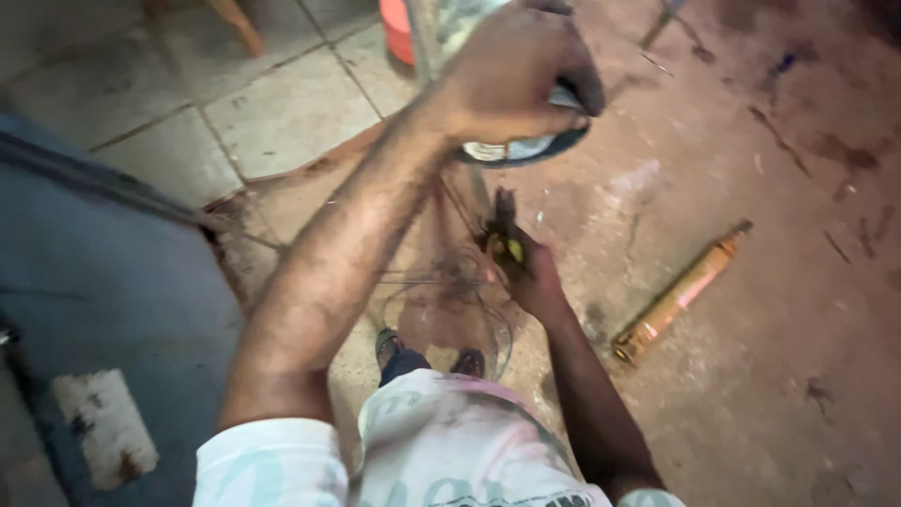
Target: The person winds a thin metal wire around a cylindrical metal object mounted on a stand. They use a screwdriver to adjust the wire, then switch to pliers to cut and secure the wire. The person continues winding and adjusting the wire by hand.
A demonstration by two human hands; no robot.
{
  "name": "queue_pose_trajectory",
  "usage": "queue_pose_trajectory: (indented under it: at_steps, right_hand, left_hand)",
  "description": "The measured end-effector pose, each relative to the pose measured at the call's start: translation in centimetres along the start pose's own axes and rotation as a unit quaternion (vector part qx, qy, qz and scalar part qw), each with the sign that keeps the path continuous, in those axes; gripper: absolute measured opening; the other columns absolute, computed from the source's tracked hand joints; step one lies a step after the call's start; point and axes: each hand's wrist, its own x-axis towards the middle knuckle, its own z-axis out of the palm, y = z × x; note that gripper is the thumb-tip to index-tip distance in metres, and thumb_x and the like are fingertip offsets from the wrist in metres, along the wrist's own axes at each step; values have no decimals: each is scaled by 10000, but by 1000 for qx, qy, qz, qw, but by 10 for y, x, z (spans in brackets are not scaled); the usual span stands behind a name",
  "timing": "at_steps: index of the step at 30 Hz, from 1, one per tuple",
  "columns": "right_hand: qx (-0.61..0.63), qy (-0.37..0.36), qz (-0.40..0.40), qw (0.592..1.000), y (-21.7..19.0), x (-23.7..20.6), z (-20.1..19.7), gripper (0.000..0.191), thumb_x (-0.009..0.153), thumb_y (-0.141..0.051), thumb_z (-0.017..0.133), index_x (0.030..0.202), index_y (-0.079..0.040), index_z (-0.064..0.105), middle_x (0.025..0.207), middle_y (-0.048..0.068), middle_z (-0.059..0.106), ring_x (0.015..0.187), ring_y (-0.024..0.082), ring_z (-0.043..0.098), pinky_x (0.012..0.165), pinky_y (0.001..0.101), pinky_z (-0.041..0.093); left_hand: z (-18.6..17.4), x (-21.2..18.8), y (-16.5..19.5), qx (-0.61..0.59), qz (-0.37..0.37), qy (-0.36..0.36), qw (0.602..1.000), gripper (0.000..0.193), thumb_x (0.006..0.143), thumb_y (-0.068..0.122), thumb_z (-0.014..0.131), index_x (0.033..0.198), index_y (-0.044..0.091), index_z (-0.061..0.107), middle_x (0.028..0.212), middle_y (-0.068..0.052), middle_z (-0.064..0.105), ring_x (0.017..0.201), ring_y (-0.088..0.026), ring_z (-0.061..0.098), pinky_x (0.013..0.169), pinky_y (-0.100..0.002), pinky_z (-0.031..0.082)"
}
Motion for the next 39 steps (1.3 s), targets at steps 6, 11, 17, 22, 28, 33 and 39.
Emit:
queue_pose_trajectory:
  at_steps: [6, 11, 17, 22, 28, 33, 39]
  right_hand:
    - [276, 62, 234, 930, 38, -19, 14, 308, 1049, -214, 554, 1243, 6, 645, 879, 61, 672, 719, 160, 627, 611, 303, 506]
    - [394, 33, 308, 865, 79, -51, 20, 466, 928, -99, 598, 1389, -93, 531, 914, 50, 621, 754, 177, 602, 593, 340, 496]
    - [418, 56, 306, 853, 72, -69, 16, 425, 997, -129, 600, 1405, -75, 496, 1034, 98, 656, 851, 239, 658, 678, 408, 551]
    - [316, 55, 242, 916, 21, -54, 7, 507, 1006, -159, 513, 1499, -49, 475, 1316, 204, 673, 1137, 286, 710, 944, 453, 594]
    - [294, 16, 149, 944, -31, -39, -6, 498, 1037, -123, 461, 1500, 55, 416, 1427, 262, 593, 1269, 302, 646, 1046, 444, 526]
    - [321, 5, 145, 936, -62, -36, -10, 485, 1050, -130, 433, 1475, 103, 420, 1424, 299, 578, 1218, 366, 635, 1000, 469, 543]
    - [343, -6, 145, 928, -85, -29, -6, 488, 1020, -116, 440, 1451, 113, 418, 1414, 296, 577, 1253, 438, 630, 1008, 521, 548]
  left_hand:
    - [2, 5, 0, -22, -4, 12, 1000, 125, 767, 222, 808, 873, 157, 814, 868, 2, 783, 907, -240, 721, 1051, -458, 411]
    - [3, 6, 1, -27, -29, 4, 999, 115, 764, 223, 803, 866, 173, 816, 869, 7, 784, 915, -220, 723, 1077, -444, 409]
    - [5, 4, 4, 1, -33, 16, 999, 101, 751, 218, 807, 845, 181, 816, 861, 16, 783, 922, -216, 713, 1079, -447, 396]
    - [7, 3, 3, 1, -21, 31, 999, 107, 756, 213, 826, 854, 174, 810, 863, 29, 784, 922, -202, 716, 1070, -451, 385]
    - [11, 6, 4, 12, -33, 25, 999, 91, 763, 193, 832, 850, 179, 812, 842, 21, 778, 898, -187, 718, 1072, -423, 404]
    - [9, 3, 4, 17, -29, 46, 998, 92, 743, 200, 842, 830, 177, 818, 828, 12, 777, 893, -207, 708, 1033, -422, 418]
    - [4, 2, 3, -9, -30, 34, 999, 80, 762, 189, 822, 842, 190, 819, 854, 34, 786, 881, -193, 711, 1023, -415, 420]
